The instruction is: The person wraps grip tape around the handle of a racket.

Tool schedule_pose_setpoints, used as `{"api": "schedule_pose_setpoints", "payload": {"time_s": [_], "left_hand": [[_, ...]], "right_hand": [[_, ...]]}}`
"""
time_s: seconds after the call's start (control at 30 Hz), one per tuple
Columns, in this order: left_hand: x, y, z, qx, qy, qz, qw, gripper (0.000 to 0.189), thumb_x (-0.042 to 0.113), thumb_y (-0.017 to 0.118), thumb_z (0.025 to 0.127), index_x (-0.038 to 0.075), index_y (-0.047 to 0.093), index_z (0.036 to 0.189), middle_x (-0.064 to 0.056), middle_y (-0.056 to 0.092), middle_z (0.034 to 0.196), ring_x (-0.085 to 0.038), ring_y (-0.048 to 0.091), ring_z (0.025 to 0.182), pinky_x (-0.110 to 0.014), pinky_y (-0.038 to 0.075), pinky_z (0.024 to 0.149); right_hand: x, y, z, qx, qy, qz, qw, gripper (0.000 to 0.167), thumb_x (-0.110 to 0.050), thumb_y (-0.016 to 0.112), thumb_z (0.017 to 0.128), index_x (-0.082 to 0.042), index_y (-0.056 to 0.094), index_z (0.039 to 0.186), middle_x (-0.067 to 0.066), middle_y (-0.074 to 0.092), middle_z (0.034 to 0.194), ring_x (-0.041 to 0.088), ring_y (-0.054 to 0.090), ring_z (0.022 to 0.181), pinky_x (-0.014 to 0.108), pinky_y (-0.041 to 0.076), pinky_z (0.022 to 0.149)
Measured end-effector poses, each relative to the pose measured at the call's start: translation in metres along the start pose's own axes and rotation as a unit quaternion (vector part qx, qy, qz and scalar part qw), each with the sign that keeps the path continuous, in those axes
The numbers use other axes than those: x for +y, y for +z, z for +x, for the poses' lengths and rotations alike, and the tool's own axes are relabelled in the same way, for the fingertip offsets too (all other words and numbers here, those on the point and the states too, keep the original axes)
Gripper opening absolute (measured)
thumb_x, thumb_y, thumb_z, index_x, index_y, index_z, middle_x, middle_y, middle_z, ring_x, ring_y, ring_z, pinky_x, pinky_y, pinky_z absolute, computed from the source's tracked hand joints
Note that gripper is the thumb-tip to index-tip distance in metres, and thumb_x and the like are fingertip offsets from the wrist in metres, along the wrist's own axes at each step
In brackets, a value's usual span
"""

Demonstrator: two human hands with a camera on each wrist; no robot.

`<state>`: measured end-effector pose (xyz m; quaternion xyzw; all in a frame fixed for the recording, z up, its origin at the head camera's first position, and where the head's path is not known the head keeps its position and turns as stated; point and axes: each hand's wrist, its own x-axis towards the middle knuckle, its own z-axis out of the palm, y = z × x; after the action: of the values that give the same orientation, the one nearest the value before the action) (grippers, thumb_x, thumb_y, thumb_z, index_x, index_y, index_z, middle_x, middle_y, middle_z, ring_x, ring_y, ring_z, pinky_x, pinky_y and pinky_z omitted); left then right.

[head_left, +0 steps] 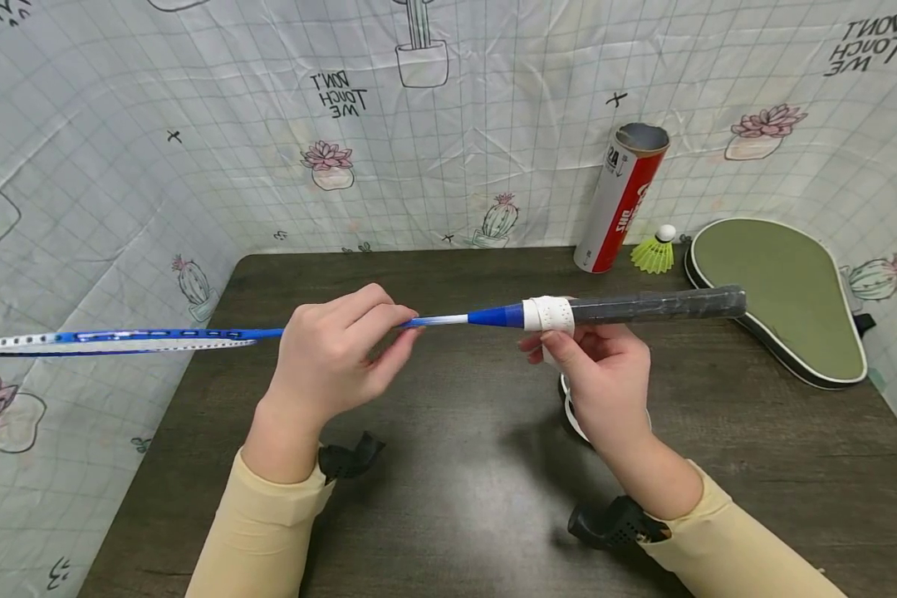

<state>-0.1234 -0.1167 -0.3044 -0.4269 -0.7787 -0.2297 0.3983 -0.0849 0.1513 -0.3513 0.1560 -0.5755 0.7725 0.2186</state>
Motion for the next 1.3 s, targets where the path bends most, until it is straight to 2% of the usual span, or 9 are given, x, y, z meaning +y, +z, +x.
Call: {"api": "schedule_pose_setpoints", "payload": {"time_s": [0.13,0.3,0.6,0.83,0.97,1.1,1.23,1.3], "left_hand": [[-0.0009,-0.0007,-0.0003,-0.007,0.002,0.006,1.0,0.005,0.007,0.071,0.093,0.007,0.075,0.091,0.0,0.066,0.077,-0.01,0.054,0.054,-0.026,0.04,0.044],[-0.001,-0.0006,-0.0001,-0.005,0.005,0.012,0.9999,0.006,0.012,0.079,0.091,0.007,0.077,0.09,0.0,0.068,0.076,-0.011,0.059,0.056,-0.026,0.042,0.045],[0.0001,-0.0029,-0.0012,-0.022,0.0,-0.004,0.9998,0.008,0.014,0.079,0.092,0.007,0.077,0.091,0.001,0.067,0.076,-0.01,0.057,0.055,-0.026,0.042,0.045],[0.0004,-0.0018,-0.0027,-0.054,0.01,-0.015,0.9984,0.006,0.014,0.078,0.092,0.009,0.076,0.093,0.004,0.06,0.071,-0.006,0.048,0.051,-0.023,0.036,0.044],[0.0001,-0.0001,-0.0043,-0.063,0.011,-0.007,0.9979,0.004,0.01,0.076,0.093,0.009,0.076,0.096,0.004,0.06,0.072,-0.006,0.048,0.051,-0.023,0.037,0.044],[0.0007,-0.0002,-0.0039,-0.046,0.01,0.003,0.9989,0.007,0.007,0.076,0.092,0.011,0.076,0.097,0.003,0.064,0.076,-0.006,0.051,0.051,-0.024,0.035,0.043],[0.0017,-0.0011,-0.0022,-0.023,0.004,0.015,0.9996,0.005,0.008,0.079,0.091,0.01,0.078,0.095,0.002,0.068,0.078,-0.009,0.054,0.053,-0.026,0.036,0.043],[0.0016,-0.0014,-0.0016,-0.017,-0.001,0.02,0.9997,0.005,0.009,0.08,0.09,0.009,0.079,0.095,0.001,0.069,0.078,-0.011,0.057,0.055,-0.027,0.04,0.044]], "right_hand": [[0.0006,0.0,0.0003,-0.008,0.019,0.037,0.9991,0.025,0.012,0.068,0.093,0.009,0.069,0.117,0.012,0.076,0.087,0.019,0.073,0.066,0.03,0.062,0.065],[0.0009,-0.0009,-0.0003,-0.011,0.035,0.05,0.9981,0.017,0.012,0.065,0.094,0.003,0.072,0.107,0.011,0.077,0.088,0.019,0.072,0.063,0.03,0.061,0.063],[0.0024,-0.0024,0.0,-0.029,0.012,0.065,0.9974,0.012,0.007,0.067,0.095,0.001,0.072,0.104,0.01,0.076,0.085,0.018,0.072,0.062,0.027,0.06,0.061],[0.0005,-0.0031,0.0011,-0.033,0.02,0.109,0.9933,0.029,0.017,0.056,0.093,0.009,0.07,0.118,0.01,0.075,0.091,0.02,0.07,0.062,0.029,0.059,0.062],[-0.0001,-0.0029,0.0012,-0.02,0.016,0.097,0.995,0.024,0.016,0.058,0.094,0.009,0.071,0.112,0.012,0.074,0.085,0.019,0.068,0.059,0.027,0.057,0.059],[0.0006,-0.002,0.0006,-0.006,0.018,0.075,0.997,0.016,0.011,0.063,0.095,0.004,0.073,0.105,0.011,0.073,0.079,0.018,0.067,0.059,0.026,0.055,0.057],[0.0006,-0.0035,0.0,-0.015,0.015,0.052,0.9984,0.012,0.009,0.065,0.095,0.003,0.073,0.101,0.008,0.073,0.078,0.017,0.068,0.061,0.026,0.056,0.057],[0.0007,-0.0052,-0.001,-0.029,0.003,0.027,0.9992,0.011,0.009,0.064,0.095,0.007,0.072,0.101,0.009,0.075,0.08,0.017,0.069,0.061,0.025,0.055,0.057]]}}
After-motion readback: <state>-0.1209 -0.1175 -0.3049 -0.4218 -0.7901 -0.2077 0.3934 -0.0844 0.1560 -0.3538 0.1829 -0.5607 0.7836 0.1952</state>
